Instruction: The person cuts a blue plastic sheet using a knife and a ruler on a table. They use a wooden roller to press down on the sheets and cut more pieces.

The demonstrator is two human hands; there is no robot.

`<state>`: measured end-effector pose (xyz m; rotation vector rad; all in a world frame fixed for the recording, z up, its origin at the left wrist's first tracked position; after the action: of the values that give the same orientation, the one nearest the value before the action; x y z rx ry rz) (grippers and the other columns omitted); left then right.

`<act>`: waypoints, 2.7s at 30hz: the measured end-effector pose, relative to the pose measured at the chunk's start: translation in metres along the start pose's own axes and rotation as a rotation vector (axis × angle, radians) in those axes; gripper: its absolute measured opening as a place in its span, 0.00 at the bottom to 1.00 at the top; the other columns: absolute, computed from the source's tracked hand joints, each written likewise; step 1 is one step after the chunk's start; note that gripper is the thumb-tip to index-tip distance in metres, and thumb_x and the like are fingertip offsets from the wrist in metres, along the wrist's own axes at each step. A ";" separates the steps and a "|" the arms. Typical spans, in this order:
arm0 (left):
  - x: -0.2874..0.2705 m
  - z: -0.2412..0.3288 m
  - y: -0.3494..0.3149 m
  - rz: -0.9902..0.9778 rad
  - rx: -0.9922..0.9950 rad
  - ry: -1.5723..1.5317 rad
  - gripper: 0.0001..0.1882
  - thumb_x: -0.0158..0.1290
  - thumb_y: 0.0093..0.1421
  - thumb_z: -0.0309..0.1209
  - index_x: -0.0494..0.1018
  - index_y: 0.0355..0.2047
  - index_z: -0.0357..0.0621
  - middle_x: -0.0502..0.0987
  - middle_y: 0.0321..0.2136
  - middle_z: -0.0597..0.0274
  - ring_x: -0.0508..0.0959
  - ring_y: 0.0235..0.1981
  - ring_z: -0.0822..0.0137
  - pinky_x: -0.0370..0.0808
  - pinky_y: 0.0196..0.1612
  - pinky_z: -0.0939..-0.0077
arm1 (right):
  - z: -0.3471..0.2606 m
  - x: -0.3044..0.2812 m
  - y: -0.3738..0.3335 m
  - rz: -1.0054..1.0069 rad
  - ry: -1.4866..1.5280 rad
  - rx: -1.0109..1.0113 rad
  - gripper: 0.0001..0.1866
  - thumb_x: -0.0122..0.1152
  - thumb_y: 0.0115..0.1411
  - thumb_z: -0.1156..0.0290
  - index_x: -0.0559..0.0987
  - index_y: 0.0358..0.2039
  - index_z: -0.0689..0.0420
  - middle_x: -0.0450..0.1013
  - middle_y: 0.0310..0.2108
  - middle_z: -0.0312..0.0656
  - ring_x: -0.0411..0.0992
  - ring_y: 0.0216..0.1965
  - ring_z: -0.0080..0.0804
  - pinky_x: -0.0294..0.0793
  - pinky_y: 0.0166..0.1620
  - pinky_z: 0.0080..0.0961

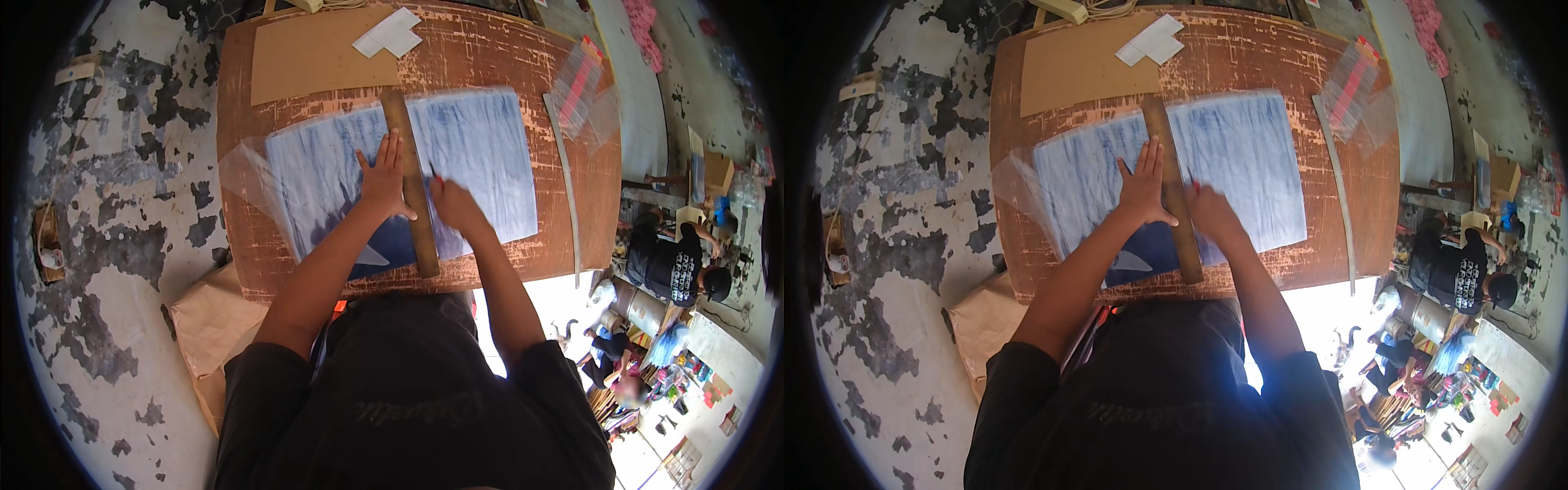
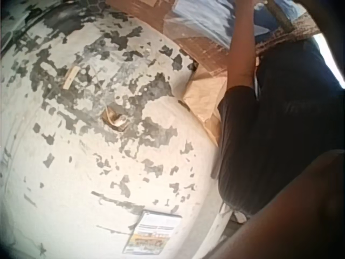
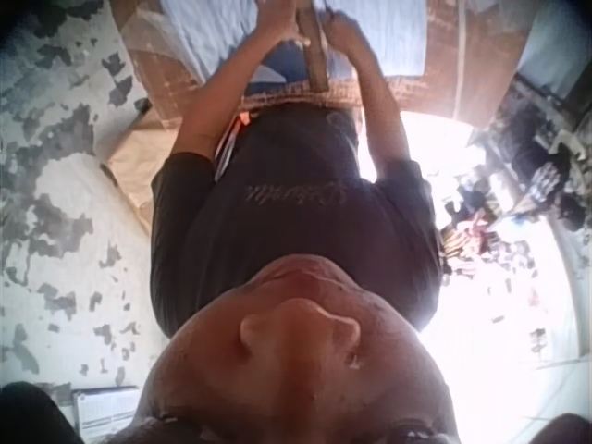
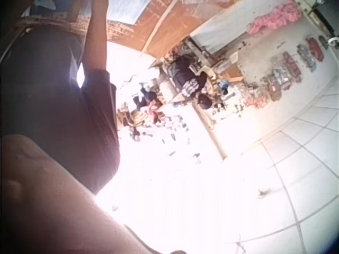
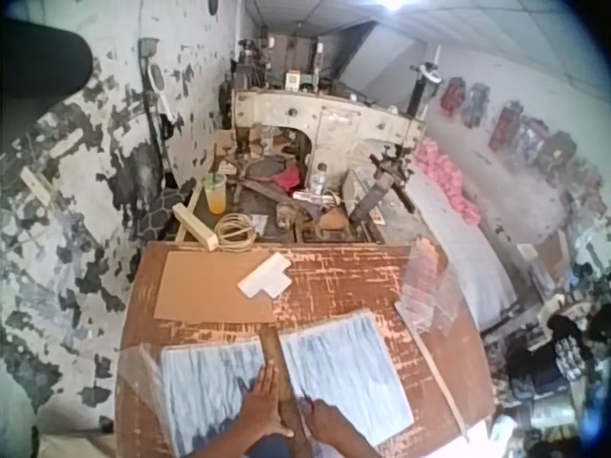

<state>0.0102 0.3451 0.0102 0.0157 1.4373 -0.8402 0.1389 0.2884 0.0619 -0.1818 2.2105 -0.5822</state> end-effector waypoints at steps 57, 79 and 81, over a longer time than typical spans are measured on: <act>-0.001 0.004 0.001 -0.038 0.001 0.040 0.91 0.76 0.28 0.69 0.35 0.80 0.37 0.29 0.81 0.49 0.34 0.82 0.55 0.47 0.71 0.16 | -0.024 0.021 0.102 -0.233 -0.184 -0.043 0.26 0.41 0.74 0.60 0.78 0.45 0.72 0.79 0.39 0.72 0.81 0.41 0.68 0.82 0.43 0.54; 0.012 -0.001 0.011 -0.066 -0.012 0.089 0.94 0.73 0.27 0.76 0.27 0.80 0.40 0.24 0.81 0.53 0.32 0.82 0.53 0.47 0.71 0.16 | 0.095 0.105 -0.133 -0.153 0.153 0.343 0.30 0.46 0.76 0.50 0.76 0.47 0.73 0.78 0.38 0.74 0.78 0.46 0.73 0.76 0.50 0.61; 0.010 -0.001 0.011 -0.065 -0.001 0.092 0.94 0.72 0.29 0.76 0.27 0.79 0.39 0.24 0.81 0.53 0.31 0.82 0.53 0.47 0.71 0.15 | 0.082 0.098 -0.137 -0.143 0.110 0.247 0.30 0.47 0.75 0.50 0.76 0.47 0.72 0.78 0.37 0.74 0.79 0.45 0.73 0.76 0.49 0.61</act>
<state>0.0141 0.3486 -0.0044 0.0067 1.5314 -0.9018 0.1286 0.1083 0.0125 -0.1833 2.2194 -0.9578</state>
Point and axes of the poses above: each hand's wrist, its own y-axis towards the middle knuckle, its own x-axis out of the palm, z = x × y, the point moved 9 cm from there along y, towards the middle knuckle
